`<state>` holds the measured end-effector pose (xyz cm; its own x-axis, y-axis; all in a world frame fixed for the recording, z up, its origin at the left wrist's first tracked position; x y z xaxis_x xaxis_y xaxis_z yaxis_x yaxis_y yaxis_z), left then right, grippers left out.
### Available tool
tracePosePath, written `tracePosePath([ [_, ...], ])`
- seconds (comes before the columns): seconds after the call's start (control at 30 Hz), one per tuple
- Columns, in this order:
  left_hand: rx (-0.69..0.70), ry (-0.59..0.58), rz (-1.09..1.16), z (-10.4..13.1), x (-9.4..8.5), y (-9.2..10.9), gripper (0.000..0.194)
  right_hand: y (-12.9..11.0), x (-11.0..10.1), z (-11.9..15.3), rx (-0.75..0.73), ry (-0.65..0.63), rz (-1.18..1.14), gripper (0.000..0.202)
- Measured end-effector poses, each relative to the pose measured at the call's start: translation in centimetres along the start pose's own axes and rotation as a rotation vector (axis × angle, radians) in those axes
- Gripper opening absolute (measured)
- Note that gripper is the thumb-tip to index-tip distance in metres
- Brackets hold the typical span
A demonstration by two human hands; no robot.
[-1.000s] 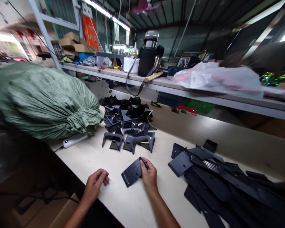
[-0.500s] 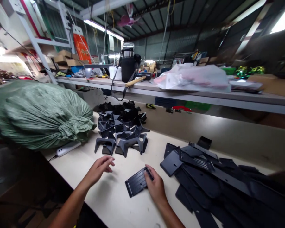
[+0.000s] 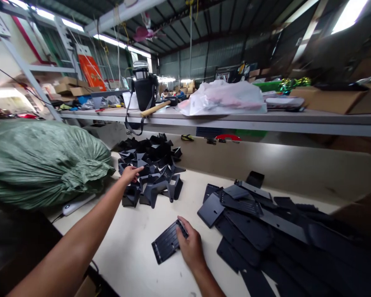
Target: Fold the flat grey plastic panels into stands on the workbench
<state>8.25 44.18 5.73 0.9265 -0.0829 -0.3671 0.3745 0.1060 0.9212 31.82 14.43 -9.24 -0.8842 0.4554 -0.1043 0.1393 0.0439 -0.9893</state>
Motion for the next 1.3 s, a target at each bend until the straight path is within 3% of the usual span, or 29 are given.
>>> tracePosePath([
  [0.17, 0.086, 0.001, 0.069, 0.7, 1.8, 0.4, 0.028, -0.3, -0.1, 0.1, -0.031, 0.007, 0.027, 0.051],
  [0.27, 0.166, 0.023, 0.165, 1.9, 1.6, 0.8, 0.03, -0.4, -0.2, 0.0, -0.03, -0.003, 0.025, 0.05],
  [0.47, 0.271, 0.171, 0.462, 6.8, -3.0, 0.8, 0.047, -0.5, -0.1, 0.1, 0.021, -0.023, 0.006, 0.052],
  [0.6, 0.231, 0.298, 0.655, 12.2, -5.5, -1.3, 0.042, -0.7, -0.3, 0.0, 0.103, 0.006, -0.036, 0.06],
  [0.67, 0.134, 0.236, 0.787, 14.9, -5.3, -3.2, 0.036, -0.8, -0.6, -0.3, 0.138, 0.027, -0.075, 0.065],
  [0.8, -0.108, -0.121, 1.137, 20.3, -3.0, -6.6, 0.028, -1.3, -1.8, -0.3, 0.215, 0.019, -0.079, 0.076],
  [0.87, -0.175, -0.211, 1.224, 22.8, -2.2, -7.6, 0.027, -2.6, -2.6, 0.2, 0.225, 0.05, -0.063, 0.073],
  [0.93, -0.261, -0.266, 1.257, 24.8, -1.2, -8.4, 0.035, -5.1, -3.6, 0.9, 0.136, 0.148, -0.01, 0.059],
  [1.03, -0.389, -0.343, 1.268, 26.9, 0.6, -9.0, 0.065, -9.3, -4.0, 2.3, -0.187, 0.242, 0.141, 0.033],
  [1.1, -0.418, -0.378, 1.272, 27.8, 1.4, -9.3, 0.074, -10.5, -3.2, 3.5, -0.388, 0.105, 0.286, 0.03],
  [1.17, -0.41, -0.411, 1.255, 28.4, 1.7, -9.4, 0.071, -9.7, -2.0, 4.9, -0.503, -0.141, 0.455, 0.036],
  [1.23, -0.388, -0.469, 1.21, 28.8, 1.3, -9.5, 0.065, -7.8, -1.6, 6.6, -0.53, -0.351, 0.601, 0.043],
  [1.3, -0.369, -0.543, 1.161, 29.2, 0.4, -9.5, 0.063, -6.2, -2.0, 7.9, -0.495, -0.472, 0.688, 0.049],
])
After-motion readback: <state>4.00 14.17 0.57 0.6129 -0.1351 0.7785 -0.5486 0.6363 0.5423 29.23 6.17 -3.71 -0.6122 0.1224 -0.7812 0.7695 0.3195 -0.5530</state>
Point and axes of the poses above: each hand's wrist, its own z-axis away from the middle knuckle, its own x-axis out of the palm, y = z × x, the point moved 5 cm from there along -z, towards the middle knuckle
